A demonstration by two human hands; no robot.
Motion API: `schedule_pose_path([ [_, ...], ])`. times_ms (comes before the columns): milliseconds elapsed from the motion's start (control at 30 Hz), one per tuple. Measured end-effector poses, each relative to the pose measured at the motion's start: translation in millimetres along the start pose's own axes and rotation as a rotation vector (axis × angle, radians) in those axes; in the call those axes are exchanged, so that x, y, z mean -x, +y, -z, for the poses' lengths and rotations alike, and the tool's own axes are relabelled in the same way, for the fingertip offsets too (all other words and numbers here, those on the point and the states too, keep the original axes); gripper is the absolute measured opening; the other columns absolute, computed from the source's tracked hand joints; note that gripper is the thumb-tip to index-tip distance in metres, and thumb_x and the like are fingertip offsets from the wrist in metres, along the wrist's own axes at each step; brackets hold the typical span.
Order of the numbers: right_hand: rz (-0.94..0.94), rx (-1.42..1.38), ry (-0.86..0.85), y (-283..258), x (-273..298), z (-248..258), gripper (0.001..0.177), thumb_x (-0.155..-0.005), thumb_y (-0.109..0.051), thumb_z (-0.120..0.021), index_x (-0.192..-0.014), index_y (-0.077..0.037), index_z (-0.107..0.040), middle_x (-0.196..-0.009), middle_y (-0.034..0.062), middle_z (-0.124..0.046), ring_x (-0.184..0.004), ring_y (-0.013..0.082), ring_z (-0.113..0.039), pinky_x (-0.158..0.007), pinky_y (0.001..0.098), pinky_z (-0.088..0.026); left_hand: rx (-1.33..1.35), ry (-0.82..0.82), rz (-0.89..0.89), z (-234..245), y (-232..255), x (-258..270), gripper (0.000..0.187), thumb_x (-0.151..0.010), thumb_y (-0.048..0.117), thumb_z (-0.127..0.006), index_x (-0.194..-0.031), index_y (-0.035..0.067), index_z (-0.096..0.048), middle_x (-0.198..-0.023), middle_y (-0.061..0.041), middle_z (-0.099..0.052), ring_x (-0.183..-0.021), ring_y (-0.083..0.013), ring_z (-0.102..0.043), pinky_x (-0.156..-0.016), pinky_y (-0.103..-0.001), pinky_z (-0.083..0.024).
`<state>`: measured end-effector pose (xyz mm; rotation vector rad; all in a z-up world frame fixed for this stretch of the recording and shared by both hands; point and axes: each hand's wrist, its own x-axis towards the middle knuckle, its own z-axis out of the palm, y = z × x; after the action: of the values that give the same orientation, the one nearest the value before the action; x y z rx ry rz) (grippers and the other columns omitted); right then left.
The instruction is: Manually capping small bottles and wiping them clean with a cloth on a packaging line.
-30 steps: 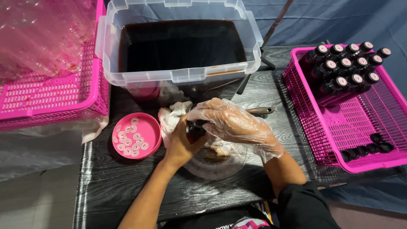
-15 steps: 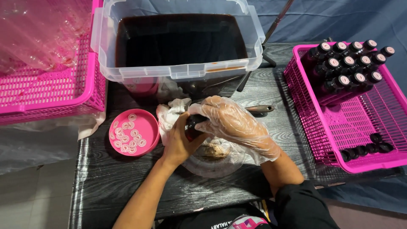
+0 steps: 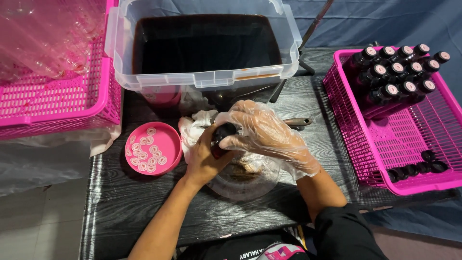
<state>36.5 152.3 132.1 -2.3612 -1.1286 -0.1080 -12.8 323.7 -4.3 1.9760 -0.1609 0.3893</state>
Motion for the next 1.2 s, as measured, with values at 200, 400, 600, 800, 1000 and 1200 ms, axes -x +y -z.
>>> schedule_pose_path([
  [200,0.185,-0.097,0.153,17.5,-2.8,-16.5,0.047,-0.093,-0.053,-0.069,-0.115,-0.012,-0.073,-0.096,0.0043,-0.060,-0.084,0.0213,-0.063,-0.071,0.0308,-0.054,-0.035,0.006,-0.032,4.8,12.5,-4.2,0.076,-0.069,0.042,-0.090,-0.130,0.008,-0.060,-0.105,-0.020,-0.072,-0.098,-0.0416,-0.072,-0.088,-0.053,-0.058],
  [400,0.013,-0.211,-0.069,12.0,-13.7,0.8,0.045,-0.089,-0.045,-0.073,-0.117,-0.010,-0.074,-0.101,0.0088,-0.069,-0.091,0.0248,-0.069,-0.072,0.0332,-0.055,-0.046,-0.065,0.055,5.2,14.7,-6.3,0.084,-0.067,0.052,-0.087,-0.137,0.018,-0.056,-0.114,-0.012,-0.072,-0.108,-0.0346,-0.071,-0.097,-0.050,-0.055],
  [600,-0.072,-0.182,-0.194,23.2,-4.4,-12.3,0.049,-0.088,-0.043,-0.073,-0.129,-0.016,-0.069,-0.109,0.0118,-0.070,-0.100,0.0312,-0.069,-0.079,0.0395,-0.057,-0.038,-0.040,0.015,0.7,-4.5,-1.2,0.078,-0.071,0.047,-0.089,-0.132,0.011,-0.058,-0.107,-0.015,-0.073,-0.101,-0.0387,-0.073,-0.090,-0.053,-0.057],
  [800,0.002,0.050,-0.097,22.7,3.5,-26.4,0.050,-0.095,-0.050,-0.066,-0.140,-0.028,-0.061,-0.114,0.0052,-0.060,-0.106,0.0286,-0.064,-0.084,0.0386,-0.058,-0.042,-0.005,-0.028,-0.8,-12.4,-1.1,0.080,-0.070,0.045,-0.091,-0.133,0.009,-0.058,-0.106,-0.016,-0.073,-0.098,-0.0383,-0.074,-0.086,-0.051,-0.059],
  [1000,-0.083,-0.128,-0.183,17.0,0.1,9.2,0.060,-0.095,-0.058,-0.059,-0.145,-0.026,-0.061,-0.120,0.0124,-0.064,-0.109,0.0301,-0.065,-0.087,0.0388,-0.059,-0.008,0.018,-0.064,0.5,5.5,-3.8,0.087,-0.066,0.040,-0.092,-0.138,0.009,-0.054,-0.112,-0.018,-0.071,-0.102,-0.0410,-0.072,-0.089,-0.054,-0.057],
  [1200,-0.110,-0.291,-0.143,-10.4,-4.2,14.2,0.052,-0.100,-0.045,-0.058,-0.139,-0.011,-0.063,-0.127,0.0198,-0.060,-0.116,0.0328,-0.064,-0.096,0.0407,-0.055,-0.057,-0.065,0.066,-0.7,13.4,-3.1,0.094,-0.069,0.052,-0.087,-0.147,0.018,-0.047,-0.120,-0.015,-0.069,-0.113,-0.0397,-0.068,-0.096,-0.053,-0.055],
])
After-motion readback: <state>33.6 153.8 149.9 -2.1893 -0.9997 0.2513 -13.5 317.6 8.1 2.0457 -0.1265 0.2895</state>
